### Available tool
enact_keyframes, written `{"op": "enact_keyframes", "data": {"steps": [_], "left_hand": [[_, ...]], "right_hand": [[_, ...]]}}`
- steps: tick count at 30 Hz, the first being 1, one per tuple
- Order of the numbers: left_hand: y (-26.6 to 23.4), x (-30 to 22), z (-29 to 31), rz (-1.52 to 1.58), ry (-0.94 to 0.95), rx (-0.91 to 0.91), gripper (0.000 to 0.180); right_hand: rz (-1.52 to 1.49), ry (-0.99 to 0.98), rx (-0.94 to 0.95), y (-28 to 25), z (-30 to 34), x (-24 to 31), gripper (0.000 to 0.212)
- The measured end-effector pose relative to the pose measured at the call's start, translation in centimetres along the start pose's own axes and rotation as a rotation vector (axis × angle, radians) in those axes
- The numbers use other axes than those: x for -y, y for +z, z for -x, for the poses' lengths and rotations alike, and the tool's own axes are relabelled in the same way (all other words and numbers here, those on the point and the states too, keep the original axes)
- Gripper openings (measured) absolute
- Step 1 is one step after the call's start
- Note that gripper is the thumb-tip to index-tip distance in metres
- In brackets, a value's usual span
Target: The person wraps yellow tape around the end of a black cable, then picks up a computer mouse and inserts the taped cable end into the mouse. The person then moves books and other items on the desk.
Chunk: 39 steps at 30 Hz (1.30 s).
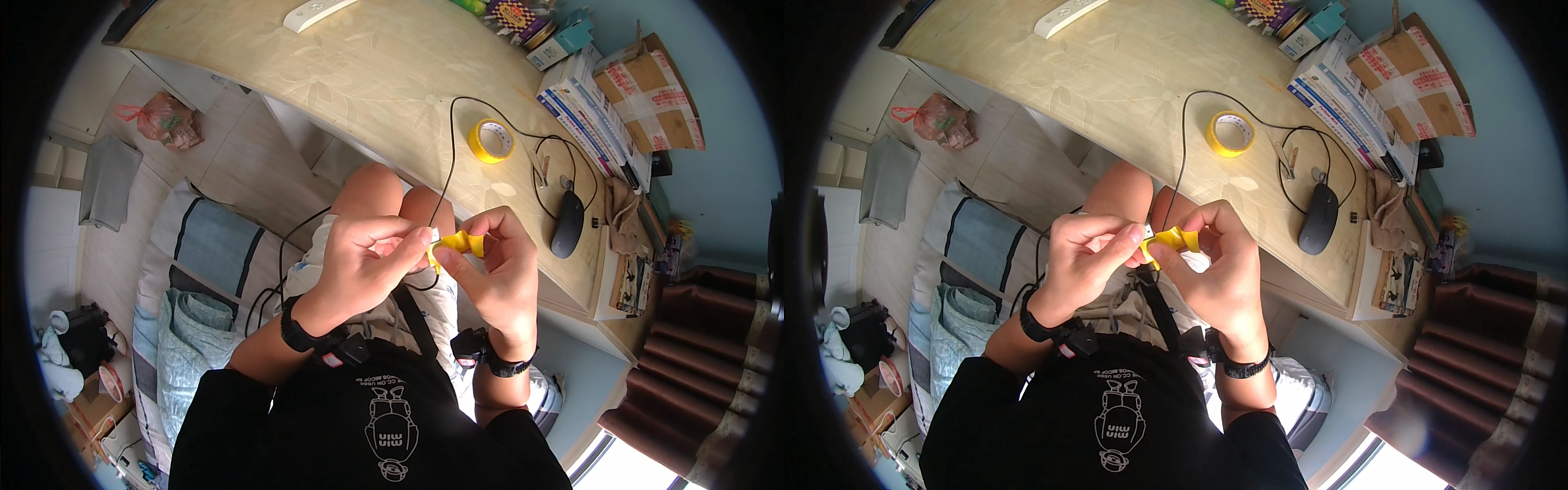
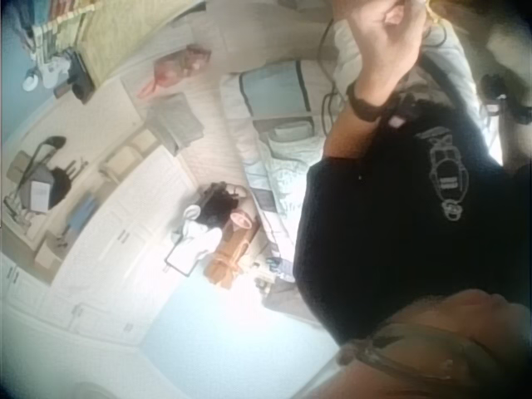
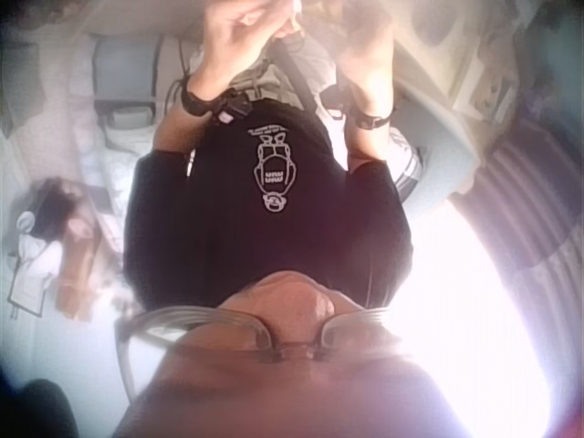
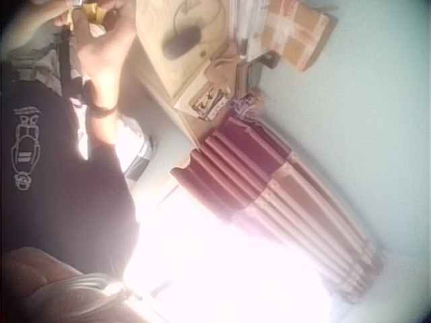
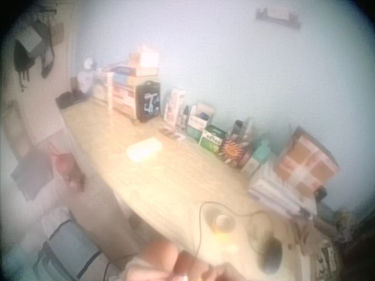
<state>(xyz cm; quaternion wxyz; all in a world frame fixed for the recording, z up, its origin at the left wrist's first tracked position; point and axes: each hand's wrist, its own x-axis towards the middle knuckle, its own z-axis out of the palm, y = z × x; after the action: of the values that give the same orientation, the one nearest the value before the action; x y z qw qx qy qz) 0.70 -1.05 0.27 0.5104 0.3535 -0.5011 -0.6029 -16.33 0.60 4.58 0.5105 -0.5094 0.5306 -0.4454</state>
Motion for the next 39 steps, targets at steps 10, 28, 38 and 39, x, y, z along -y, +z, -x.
{"op": "enact_keyframes", "data": {"steps": [10,28,38,39], "left_hand": [[-0.8,-1.0,-0.1,-0.223,0.121,-0.01,0.013],[-1.4,-1.8,0.4,-0.166,0.098,0.13,0.017],[-1.2,-1.7,0.5,-0.108,0.035,0.172,0.021],[-1.2,-1.7,0.6,-0.109,0.007,0.182,0.021]], "right_hand": [[-0.061,0.108,-0.084,-0.6,-0.3,1.2,0.015],[0.051,-0.05,0.082,-1.5,-1.3,0.6,0.028],[0.277,-0.166,0.334,-1.4,-1.5,1.4,0.016],[0.282,-0.161,0.334,-1.4,-1.5,1.4,0.018]]}}
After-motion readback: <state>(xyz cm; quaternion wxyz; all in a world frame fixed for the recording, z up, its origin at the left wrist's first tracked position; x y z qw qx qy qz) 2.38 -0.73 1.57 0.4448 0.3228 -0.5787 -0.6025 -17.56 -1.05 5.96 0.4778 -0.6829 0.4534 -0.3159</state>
